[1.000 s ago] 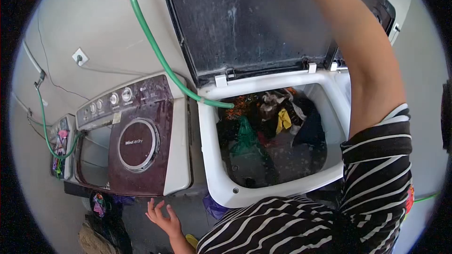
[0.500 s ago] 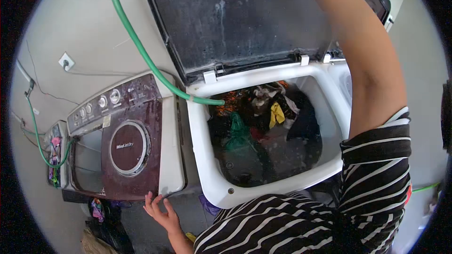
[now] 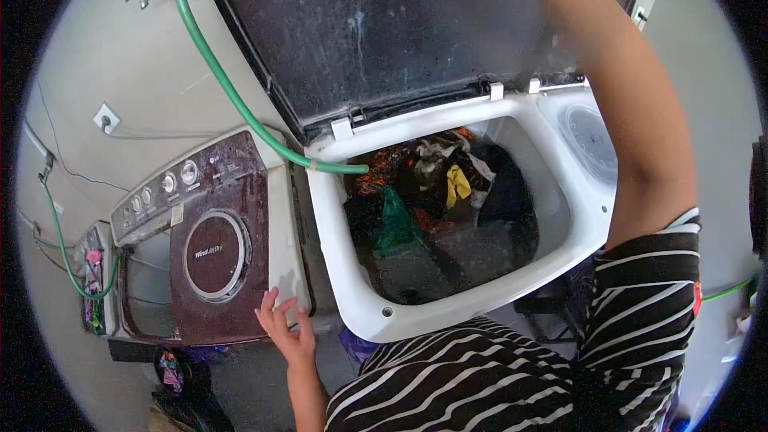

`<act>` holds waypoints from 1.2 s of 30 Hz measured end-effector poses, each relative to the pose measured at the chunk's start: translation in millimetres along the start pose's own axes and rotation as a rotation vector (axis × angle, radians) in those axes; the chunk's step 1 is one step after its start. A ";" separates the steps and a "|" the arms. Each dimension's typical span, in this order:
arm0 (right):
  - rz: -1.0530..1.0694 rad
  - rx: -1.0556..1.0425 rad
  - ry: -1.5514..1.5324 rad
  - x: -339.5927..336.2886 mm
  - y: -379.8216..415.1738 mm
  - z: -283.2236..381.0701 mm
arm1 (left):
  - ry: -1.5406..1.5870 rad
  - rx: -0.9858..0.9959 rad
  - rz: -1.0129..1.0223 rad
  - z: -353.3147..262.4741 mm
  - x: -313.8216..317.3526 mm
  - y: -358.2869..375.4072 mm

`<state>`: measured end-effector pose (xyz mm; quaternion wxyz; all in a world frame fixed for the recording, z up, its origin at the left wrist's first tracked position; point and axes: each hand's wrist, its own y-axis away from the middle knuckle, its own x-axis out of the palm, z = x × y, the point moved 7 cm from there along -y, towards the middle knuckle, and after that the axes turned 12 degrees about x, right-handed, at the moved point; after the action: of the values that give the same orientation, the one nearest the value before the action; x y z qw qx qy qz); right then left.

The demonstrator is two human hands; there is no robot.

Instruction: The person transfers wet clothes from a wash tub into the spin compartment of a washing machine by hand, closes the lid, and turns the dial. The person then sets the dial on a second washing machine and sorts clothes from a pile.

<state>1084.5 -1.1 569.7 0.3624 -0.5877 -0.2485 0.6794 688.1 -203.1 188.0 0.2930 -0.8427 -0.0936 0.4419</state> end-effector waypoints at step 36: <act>0.634 -0.156 -0.303 -102.6 280.7 -51.2 | 1.065 0.395 -0.459 -97.5 28.2 -116.7</act>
<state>1083.1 -258.4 409.3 0.0467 -0.5540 -0.1556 0.8165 794.6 -136.8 278.5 0.5380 -0.8358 -0.0300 -0.1052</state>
